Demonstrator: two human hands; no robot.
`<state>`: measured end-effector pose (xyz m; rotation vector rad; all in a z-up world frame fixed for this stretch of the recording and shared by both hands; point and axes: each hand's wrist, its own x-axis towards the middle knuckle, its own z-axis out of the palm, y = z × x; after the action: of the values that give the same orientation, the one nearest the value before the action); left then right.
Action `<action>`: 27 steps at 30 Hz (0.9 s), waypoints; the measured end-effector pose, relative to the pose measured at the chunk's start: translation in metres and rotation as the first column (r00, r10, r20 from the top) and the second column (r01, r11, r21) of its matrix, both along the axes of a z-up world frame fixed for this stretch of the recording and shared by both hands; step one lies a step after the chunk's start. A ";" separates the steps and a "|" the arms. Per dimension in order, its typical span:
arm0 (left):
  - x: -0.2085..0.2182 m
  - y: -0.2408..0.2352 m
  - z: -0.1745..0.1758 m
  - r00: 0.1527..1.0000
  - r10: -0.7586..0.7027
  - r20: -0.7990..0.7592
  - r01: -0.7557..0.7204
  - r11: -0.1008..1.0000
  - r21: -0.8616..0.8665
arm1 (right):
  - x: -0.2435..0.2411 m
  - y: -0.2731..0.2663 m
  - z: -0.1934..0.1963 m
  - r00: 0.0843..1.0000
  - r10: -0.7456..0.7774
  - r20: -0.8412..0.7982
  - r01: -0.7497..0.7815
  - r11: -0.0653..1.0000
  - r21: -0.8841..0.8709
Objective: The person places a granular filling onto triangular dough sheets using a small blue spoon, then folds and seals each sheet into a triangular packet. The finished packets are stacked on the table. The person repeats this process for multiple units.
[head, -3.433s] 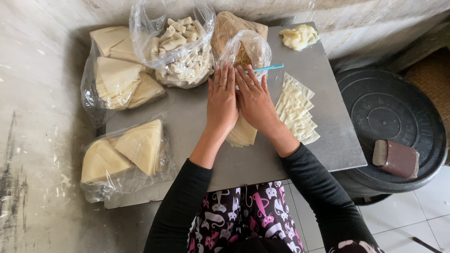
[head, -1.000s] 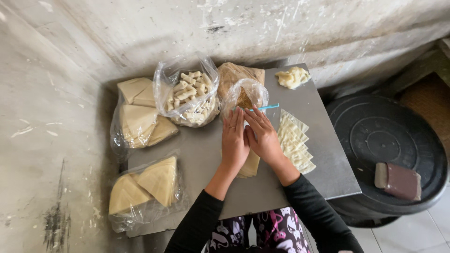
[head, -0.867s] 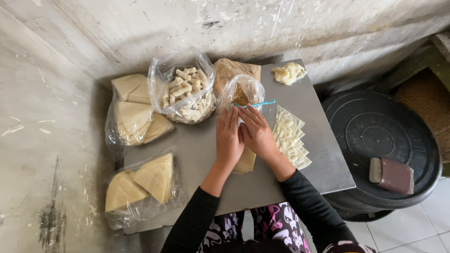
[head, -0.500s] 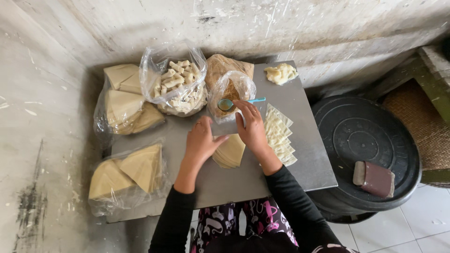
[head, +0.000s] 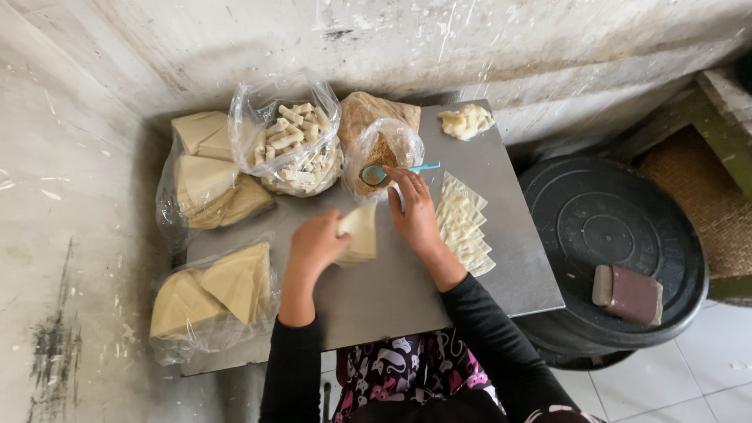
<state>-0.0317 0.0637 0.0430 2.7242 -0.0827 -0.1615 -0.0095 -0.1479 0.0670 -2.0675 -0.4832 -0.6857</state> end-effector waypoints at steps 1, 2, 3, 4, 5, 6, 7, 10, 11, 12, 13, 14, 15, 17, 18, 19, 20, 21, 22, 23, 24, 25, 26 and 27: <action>-0.001 0.009 0.005 0.997 0.048 0.063 -0.049 0.998 0.023 | 0.000 0.000 0.002 1.000 0.005 -0.003 -0.005 1.000 0.013; -0.001 0.017 0.010 0.988 0.092 0.126 -0.098 0.994 0.040 | -0.002 -0.002 0.004 1.000 0.007 -0.006 -0.007 1.000 0.023; -0.002 0.020 0.015 0.973 0.134 0.189 -0.146 0.988 0.053 | -0.005 -0.005 0.007 1.000 0.009 -0.009 -0.009 0.999 0.033; -0.002 0.021 0.020 0.926 0.131 0.354 -0.155 0.987 0.040 | -0.008 -0.011 0.012 0.999 0.014 -0.031 -0.013 1.000 0.027; -0.004 0.021 0.025 0.852 0.126 0.509 -0.161 0.987 0.025 | -0.017 -0.021 0.017 0.998 0.019 -0.053 -0.018 1.000 0.022; -0.005 0.016 0.029 0.752 0.123 0.648 -0.167 0.986 0.007 | -0.026 -0.033 0.022 0.997 0.027 -0.075 -0.025 1.000 0.015; -0.003 0.008 0.032 0.739 0.097 0.667 -0.062 0.995 -0.076 | -0.035 -0.048 0.027 0.995 0.066 -0.076 -0.068 0.997 -0.029; -0.008 -0.027 0.033 0.754 -0.008 0.657 0.274 0.913 -0.303 | -0.068 -0.096 0.034 0.969 0.157 -0.188 -0.193 0.962 -0.191; -0.014 -0.043 0.030 0.783 -0.077 0.618 0.384 0.841 -0.382 | -0.078 -0.106 0.034 0.963 0.175 -0.204 -0.225 0.941 -0.252; -0.019 -0.057 0.027 0.786 -0.187 0.589 0.460 0.813 -0.357 | -0.086 -0.112 0.033 0.957 0.192 -0.218 -0.255 0.914 -0.315; -0.024 -0.070 0.024 0.778 -0.296 0.555 0.534 0.776 -0.335 | -0.093 -0.116 0.031 0.953 0.221 -0.205 -0.284 0.888 -0.361; -0.030 -0.081 0.020 0.744 -0.355 0.566 0.580 0.764 -0.283 | -0.100 -0.120 0.028 0.947 0.252 -0.197 -0.313 0.859 -0.406; -0.034 -0.090 0.015 0.707 -0.412 0.575 0.624 0.747 -0.232 | -0.106 -0.122 0.024 0.940 0.284 -0.190 -0.340 0.826 -0.449; -0.036 -0.096 0.004 0.663 -0.488 0.568 0.672 0.723 -0.162 | -0.111 -0.119 0.012 0.964 0.247 -0.096 -0.259 0.806 -0.533; -0.038 -0.099 -0.001 0.658 -0.503 0.560 0.678 0.720 -0.150 | -0.112 -0.120 0.007 0.972 0.231 -0.049 -0.216 0.791 -0.572; -0.040 -0.101 -0.005 0.654 -0.517 0.552 0.684 0.717 -0.138 | -0.114 -0.121 0.000 0.973 0.231 -0.024 -0.202 0.792 -0.576; -0.040 -0.102 -0.009 0.662 -0.528 0.532 0.685 0.715 -0.143 | -0.112 -0.120 -0.008 0.973 0.231 0.005 -0.185 0.792 -0.581; -0.041 -0.102 -0.011 0.670 -0.538 0.512 0.686 0.713 -0.148 | -0.112 -0.121 -0.015 0.972 0.231 0.035 -0.167 0.793 -0.586; -0.039 -0.102 -0.013 0.675 -0.545 0.497 0.686 0.712 -0.150 | -0.109 -0.124 -0.022 0.981 0.192 0.000 -0.165 0.842 -0.514; -0.039 -0.102 -0.013 0.676 -0.540 0.502 0.683 0.715 -0.151 | -0.106 -0.126 -0.029 0.987 0.156 -0.037 -0.157 0.885 -0.438; -0.039 -0.103 -0.013 0.678 -0.533 0.506 0.679 0.718 -0.154 | -0.102 -0.129 -0.037 0.989 0.125 -0.079 -0.145 0.922 -0.360; -0.038 -0.103 -0.013 0.680 -0.527 0.510 0.675 0.721 -0.157 | -0.093 -0.134 -0.043 0.968 0.050 -0.247 -0.103 0.973 -0.207; -0.038 -0.103 -0.013 0.680 -0.527 0.510 0.678 0.717 -0.164 | -0.083 -0.144 -0.048 0.908 0.005 -0.420 -0.032 0.998 -0.057; -0.037 -0.104 -0.012 0.681 -0.527 0.509 0.680 0.713 -0.172 | -0.073 -0.156 -0.052 0.813 -0.009 -0.582 0.066 0.995 0.077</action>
<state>-0.0692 -0.0400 0.0306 2.2103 -1.0691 0.2533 -0.0823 -0.3040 0.0152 -2.0672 -0.0515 -0.0629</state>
